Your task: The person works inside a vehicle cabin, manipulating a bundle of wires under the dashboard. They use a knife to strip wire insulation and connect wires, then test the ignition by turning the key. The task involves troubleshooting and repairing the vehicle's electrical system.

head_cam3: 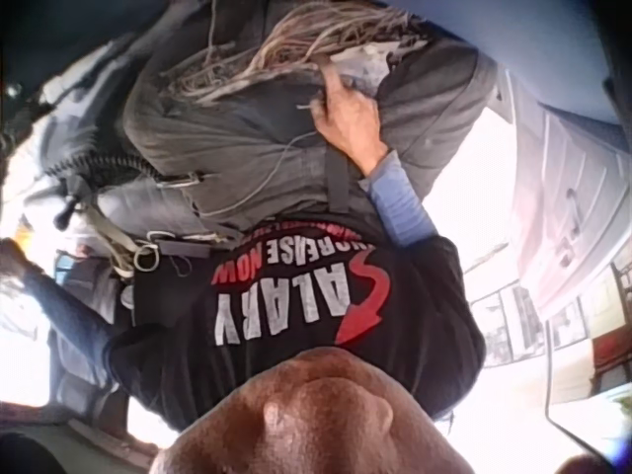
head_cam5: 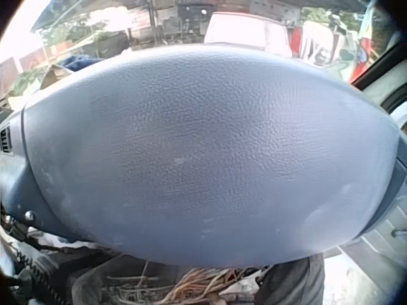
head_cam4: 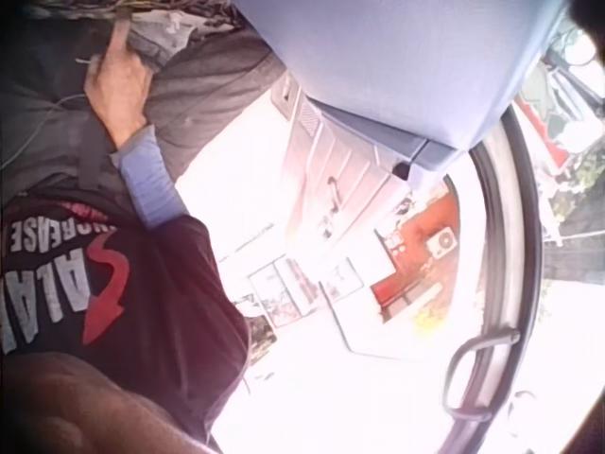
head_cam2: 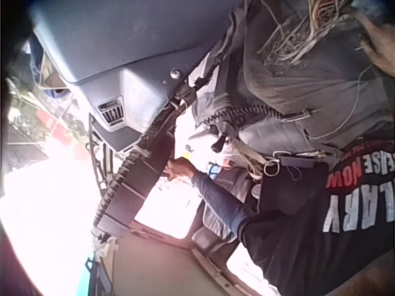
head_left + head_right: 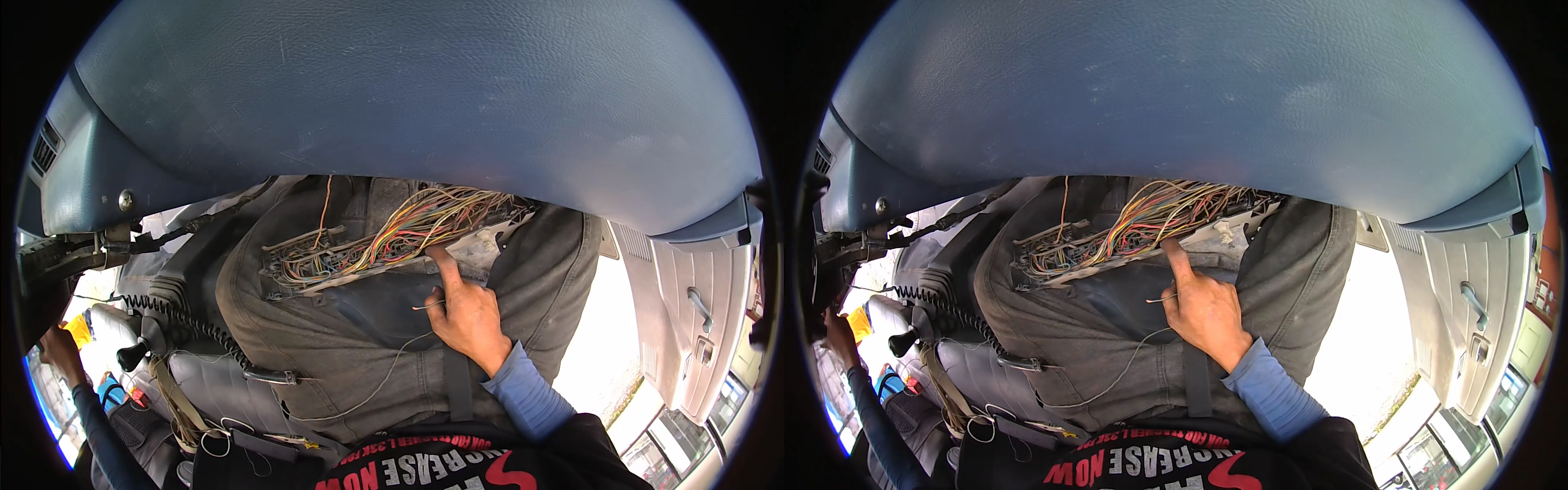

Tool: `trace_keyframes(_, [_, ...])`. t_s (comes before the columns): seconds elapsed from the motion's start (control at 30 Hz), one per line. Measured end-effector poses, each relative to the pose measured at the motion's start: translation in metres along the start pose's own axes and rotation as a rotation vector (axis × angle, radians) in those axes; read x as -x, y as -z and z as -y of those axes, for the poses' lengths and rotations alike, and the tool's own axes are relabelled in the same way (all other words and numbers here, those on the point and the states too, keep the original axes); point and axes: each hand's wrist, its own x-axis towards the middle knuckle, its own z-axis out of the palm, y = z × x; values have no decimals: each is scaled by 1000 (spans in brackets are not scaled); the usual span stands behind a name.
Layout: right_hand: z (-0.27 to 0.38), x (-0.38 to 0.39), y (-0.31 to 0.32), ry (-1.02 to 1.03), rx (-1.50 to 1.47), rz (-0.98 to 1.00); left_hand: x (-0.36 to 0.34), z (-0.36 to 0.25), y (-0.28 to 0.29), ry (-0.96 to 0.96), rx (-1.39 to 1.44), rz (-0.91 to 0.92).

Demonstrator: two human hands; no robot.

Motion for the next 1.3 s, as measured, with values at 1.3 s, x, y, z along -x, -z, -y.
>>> trace_keyframes(1.3, [-47, 26, 7, -19, -986, -636, 165, -540, 384, -1064, 1011, 1071])
